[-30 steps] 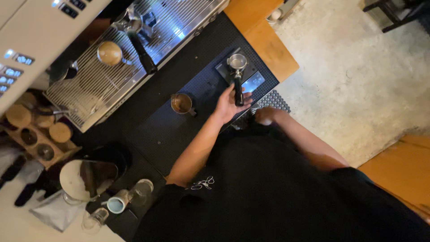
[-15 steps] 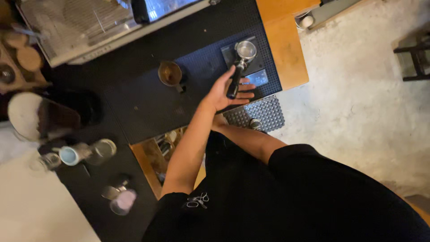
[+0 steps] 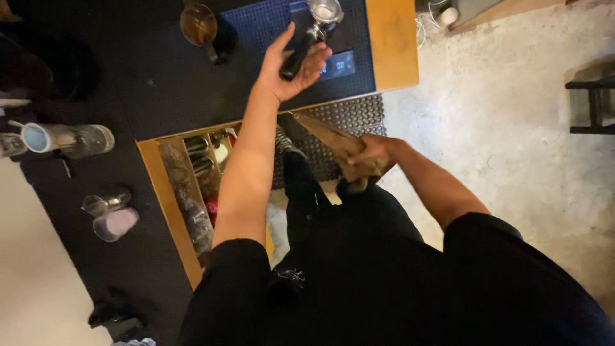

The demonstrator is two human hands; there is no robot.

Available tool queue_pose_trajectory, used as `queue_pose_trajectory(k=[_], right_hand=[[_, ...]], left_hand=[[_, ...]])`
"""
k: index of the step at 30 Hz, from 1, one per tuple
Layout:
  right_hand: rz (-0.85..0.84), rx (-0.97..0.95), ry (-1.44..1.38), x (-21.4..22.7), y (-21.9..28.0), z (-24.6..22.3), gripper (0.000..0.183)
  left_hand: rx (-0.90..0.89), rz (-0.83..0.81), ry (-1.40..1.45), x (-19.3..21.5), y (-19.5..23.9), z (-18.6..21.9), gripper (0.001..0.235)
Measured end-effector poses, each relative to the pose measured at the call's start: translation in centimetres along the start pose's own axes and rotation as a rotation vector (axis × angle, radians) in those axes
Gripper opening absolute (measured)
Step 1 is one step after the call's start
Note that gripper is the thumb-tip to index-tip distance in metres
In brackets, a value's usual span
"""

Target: The person prepares espresso by grinding coffee beans into a portafilter, weighing the dose on a digital scale, tamping the grounds, and using a commercial espresso machine to brew the coffee.

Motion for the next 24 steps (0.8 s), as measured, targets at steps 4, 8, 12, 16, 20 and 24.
queue_pose_trajectory(k=[4, 8, 12, 16, 20, 24], right_hand=[[-0.180, -0.205, -0.075, -0.7, 7.5, 4.1, 0.066], [0.183, -0.098, -0.243, 1.8, 11.4, 7.7, 0.035], [0.796, 0.131, 0.011, 6.6, 16.9, 5.5, 0.015], [0.877, 0.292, -0.479, 5.9, 17.3, -0.1, 0.030], [0.973, 0.499, -0.426, 4.0, 18.5, -10.5, 0.047], [0.905, 0.459, -0.258, 3.7, 19.2, -15.1, 0.078]], left_hand=[[0.136, -0.254, 0.341, -0.7, -1.2, -0.7, 0.044], [0.016, -0.168, 0.206, -0.4, -0.7, -2.9, 0.024], [-0.314, 0.306, -0.656, 0.9, 6.5, -10.0, 0.022], [-0.403, 0.567, -0.779, -0.8, 12.1, -20.5, 0.024], [-0.438, 0.561, -0.812, -4.0, 13.5, -26.4, 0.026], [-0.389, 0.709, -0.906, -3.5, 14.4, -26.9, 0.028]])
Point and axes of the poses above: each hand's wrist, its own y-axis away from the middle knuckle, its own x-axis out of the back of the hand, z = x × y, the point moved 10 cm from there along -y, towards the middle knuckle, and after that the axes turned 6 degrees about y, right-handed, at the moved point
